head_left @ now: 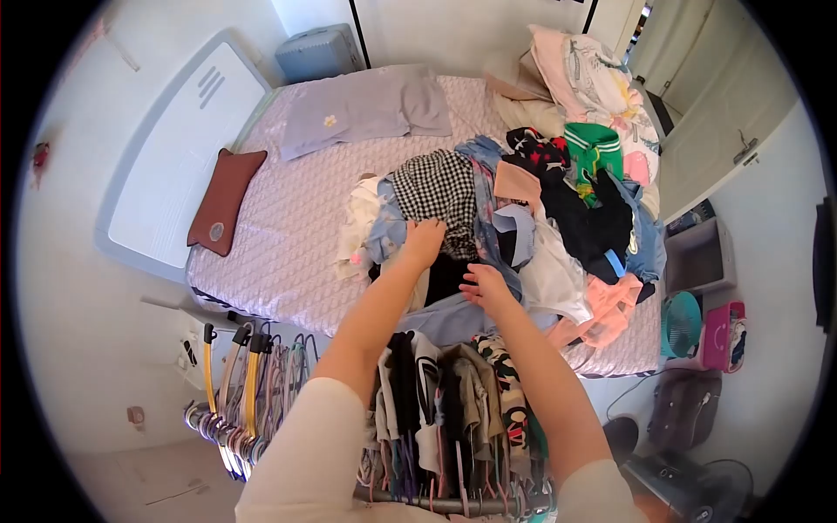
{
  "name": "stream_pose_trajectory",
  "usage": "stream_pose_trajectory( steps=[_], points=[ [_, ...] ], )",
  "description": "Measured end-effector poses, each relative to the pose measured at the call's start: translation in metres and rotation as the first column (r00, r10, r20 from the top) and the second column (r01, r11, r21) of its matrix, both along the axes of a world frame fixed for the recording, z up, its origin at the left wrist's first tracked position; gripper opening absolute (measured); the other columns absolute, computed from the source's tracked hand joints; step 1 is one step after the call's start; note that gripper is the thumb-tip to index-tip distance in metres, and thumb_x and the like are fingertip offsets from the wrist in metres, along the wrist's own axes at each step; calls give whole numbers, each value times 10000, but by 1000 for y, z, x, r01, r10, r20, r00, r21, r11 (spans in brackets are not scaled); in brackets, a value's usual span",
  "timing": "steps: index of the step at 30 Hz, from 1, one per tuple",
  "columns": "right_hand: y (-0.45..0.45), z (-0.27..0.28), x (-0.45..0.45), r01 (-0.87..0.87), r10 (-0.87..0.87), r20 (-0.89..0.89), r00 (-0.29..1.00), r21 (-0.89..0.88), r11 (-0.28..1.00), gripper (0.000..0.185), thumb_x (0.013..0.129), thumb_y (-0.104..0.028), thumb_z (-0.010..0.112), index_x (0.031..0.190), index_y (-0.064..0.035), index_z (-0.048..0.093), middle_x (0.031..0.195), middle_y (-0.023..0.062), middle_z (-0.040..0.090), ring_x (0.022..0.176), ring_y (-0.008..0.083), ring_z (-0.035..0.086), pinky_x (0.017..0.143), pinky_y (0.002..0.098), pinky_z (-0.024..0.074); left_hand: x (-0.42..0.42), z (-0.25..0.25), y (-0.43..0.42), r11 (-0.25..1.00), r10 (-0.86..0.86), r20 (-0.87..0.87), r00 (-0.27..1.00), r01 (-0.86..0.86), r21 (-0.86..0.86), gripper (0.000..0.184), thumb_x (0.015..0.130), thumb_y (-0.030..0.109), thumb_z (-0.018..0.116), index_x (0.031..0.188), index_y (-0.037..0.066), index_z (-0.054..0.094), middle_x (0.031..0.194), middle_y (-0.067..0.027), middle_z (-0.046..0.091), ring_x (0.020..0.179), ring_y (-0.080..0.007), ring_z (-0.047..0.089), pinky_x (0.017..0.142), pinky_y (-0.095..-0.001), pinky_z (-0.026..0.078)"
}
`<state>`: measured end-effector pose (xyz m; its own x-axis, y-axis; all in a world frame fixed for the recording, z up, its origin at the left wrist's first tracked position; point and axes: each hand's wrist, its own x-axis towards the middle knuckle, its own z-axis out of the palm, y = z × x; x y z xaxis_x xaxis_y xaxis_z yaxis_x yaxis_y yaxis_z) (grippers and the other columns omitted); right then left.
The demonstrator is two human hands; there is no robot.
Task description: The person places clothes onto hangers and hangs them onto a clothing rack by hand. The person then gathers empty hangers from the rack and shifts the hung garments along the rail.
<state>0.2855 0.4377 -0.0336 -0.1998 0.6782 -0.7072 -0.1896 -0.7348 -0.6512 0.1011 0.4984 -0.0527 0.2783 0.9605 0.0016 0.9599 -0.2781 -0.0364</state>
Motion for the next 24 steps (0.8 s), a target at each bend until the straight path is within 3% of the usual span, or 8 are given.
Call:
stream_pose_trajectory(
  steps=[2, 3, 5, 8, 15, 20, 22, 24],
  points=[
    [3, 12, -6, 139, -156, -130, 979, -131, 981, 687, 818, -428, 672, 1318, -74, 358, 1214, 146, 457, 1035, 319, 541, 784, 431, 491, -4, 39, -7, 988, -69, 506, 860, -10, 152, 196, 827, 137, 643, 994, 61, 574, 952, -118, 575, 900, -246, 564, 764, -445, 405],
    [4, 27, -10, 135, -152, -136, 979, -127, 983, 687, 818, -428, 672, 1318, -74, 358, 1214, 146, 457, 1035, 319, 541, 784, 431, 491, -3, 71, -17, 987, -68, 501, 863, -13, 157, 196, 827, 137, 643, 994, 61, 574, 952, -118, 575, 900, -246, 564, 764, -445, 405],
    [7, 65, -18, 323, -418, -375, 827, -291, 900, 741, 820, -495, 646, 1347, -83, 327, 1248, 149, 438, 1068, 360, 520, 832, 468, 485, 2, 149, -46, 999, 44, 896, 442, 2, -50, 204, 831, 88, 620, 1023, 54, 559, 939, -124, 558, 897, -271, 548, 766, -376, 424],
    [11, 119, -23, 268, 12, -839, 545, 188, 945, 581, 882, -484, 554, 1282, -77, 446, 1217, 134, 545, 1086, 272, 556, 883, 414, 486, 2, 220, -110, 954, -265, 846, 462, 254, 160, 262, 818, 45, 623, 1070, 44, 552, 980, -126, 545, 909, -307, 535, 787, -346, 432],
    [-144, 346, -24, 31, 162, -614, 772, 291, 956, 434, 883, -255, 569, 1227, -8, 476, 1208, 119, 570, 1053, 223, 586, 873, 379, 498, -56, 328, -276, 731, -668, 593, 450, 546, 410, 305, 776, 35, 629, 1074, 49, 564, 967, -104, 516, 840, -284, 535, 815, -399, 416],
    [-321, 393, -28, 57, 76, -120, 990, 827, 559, 1007, 631, -178, 798, 1418, 41, 209, 1373, 179, 413, 1245, 292, 446, 1049, 397, 337, -90, 375, -417, 618, -751, 660, -8, 342, 708, 126, 856, 75, 582, 972, 30, 563, 874, -131, 538, 735, -267, 555, 821, -478, 408],
    [-391, 387, -36, 220, -31, -231, 972, 864, 452, 971, 608, -144, 812, 1387, 42, 262, 1335, 172, 439, 1231, 270, 441, 1043, 394, 318, -100, 383, -481, 632, -724, 681, -105, 294, 717, 118, 859, 84, 586, 958, 29, 555, 834, -145, 548, 704, -264, 565, 808, -479, 420],
    [-447, 383, -44, 210, -39, -209, 977, 921, 329, 873, 590, -95, 815, 1312, 39, 343, 1250, 159, 493, 1150, 250, 490, 996, 380, 350, -108, 389, -532, 777, -431, 750, -501, 216, 591, 174, 848, 127, 611, 964, 36, 519, 755, -151, 548, 599, -254, 536, 732, -387, 450]
  ],
)
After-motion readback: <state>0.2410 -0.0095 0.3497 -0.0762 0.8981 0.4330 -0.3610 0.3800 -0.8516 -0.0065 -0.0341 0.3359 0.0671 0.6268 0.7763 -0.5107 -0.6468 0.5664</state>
